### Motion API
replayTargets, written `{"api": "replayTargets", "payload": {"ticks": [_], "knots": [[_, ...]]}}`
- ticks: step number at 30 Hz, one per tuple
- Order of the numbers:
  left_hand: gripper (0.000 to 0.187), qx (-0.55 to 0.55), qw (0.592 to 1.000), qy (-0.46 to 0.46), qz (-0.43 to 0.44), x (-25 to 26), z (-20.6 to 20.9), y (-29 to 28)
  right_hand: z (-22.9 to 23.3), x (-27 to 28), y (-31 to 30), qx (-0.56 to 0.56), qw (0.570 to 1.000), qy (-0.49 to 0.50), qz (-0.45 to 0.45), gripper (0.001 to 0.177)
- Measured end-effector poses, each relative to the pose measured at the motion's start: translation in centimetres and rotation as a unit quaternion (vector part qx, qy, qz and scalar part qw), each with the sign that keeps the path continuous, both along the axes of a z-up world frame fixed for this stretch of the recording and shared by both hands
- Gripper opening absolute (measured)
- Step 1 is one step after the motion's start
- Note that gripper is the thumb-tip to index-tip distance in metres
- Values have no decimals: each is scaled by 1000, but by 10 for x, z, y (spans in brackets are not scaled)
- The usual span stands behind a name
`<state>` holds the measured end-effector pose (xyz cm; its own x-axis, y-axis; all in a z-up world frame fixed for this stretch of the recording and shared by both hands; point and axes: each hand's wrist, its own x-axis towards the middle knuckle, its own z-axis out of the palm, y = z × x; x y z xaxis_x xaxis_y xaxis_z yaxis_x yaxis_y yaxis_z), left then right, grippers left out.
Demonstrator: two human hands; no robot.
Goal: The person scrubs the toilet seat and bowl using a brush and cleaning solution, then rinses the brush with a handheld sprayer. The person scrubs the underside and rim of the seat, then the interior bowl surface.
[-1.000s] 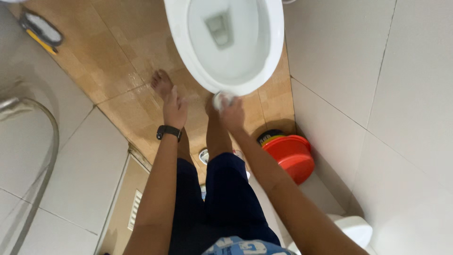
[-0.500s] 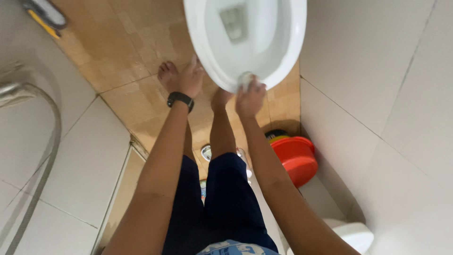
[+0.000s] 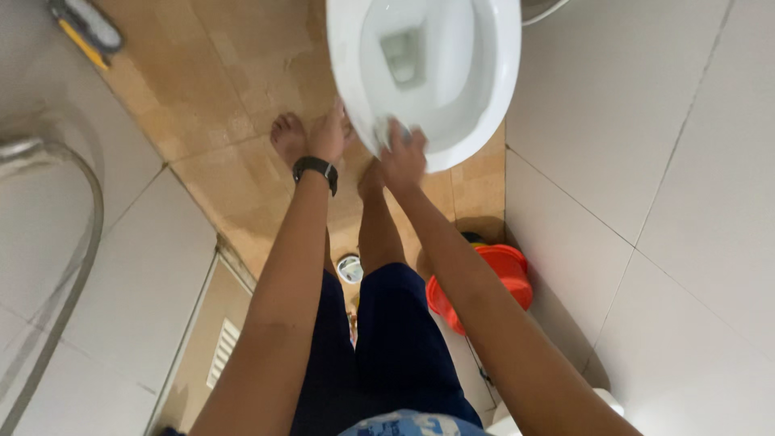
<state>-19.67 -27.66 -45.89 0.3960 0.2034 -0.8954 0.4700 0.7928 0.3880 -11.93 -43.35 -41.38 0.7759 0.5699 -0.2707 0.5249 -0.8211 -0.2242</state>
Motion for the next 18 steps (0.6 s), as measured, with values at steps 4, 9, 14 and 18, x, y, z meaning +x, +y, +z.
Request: {"api": "replayTargets", "payload": {"ticks": [4,9,14,18], "knots": [[65,-48,993,-84,66,-8,4,17,-40,13,93,17,986,98,-133,66],[73,-46,998,-43,19,3,7,28,3,-5,18,-37,999,13,5,74],[80,-89,992,-61,71,2,18,25,-16,11,57,-41,994,97,-31,70],[84,-130,985,-75,80,-17,17,32,-51,32,138,17,999,34,18,69]]}}
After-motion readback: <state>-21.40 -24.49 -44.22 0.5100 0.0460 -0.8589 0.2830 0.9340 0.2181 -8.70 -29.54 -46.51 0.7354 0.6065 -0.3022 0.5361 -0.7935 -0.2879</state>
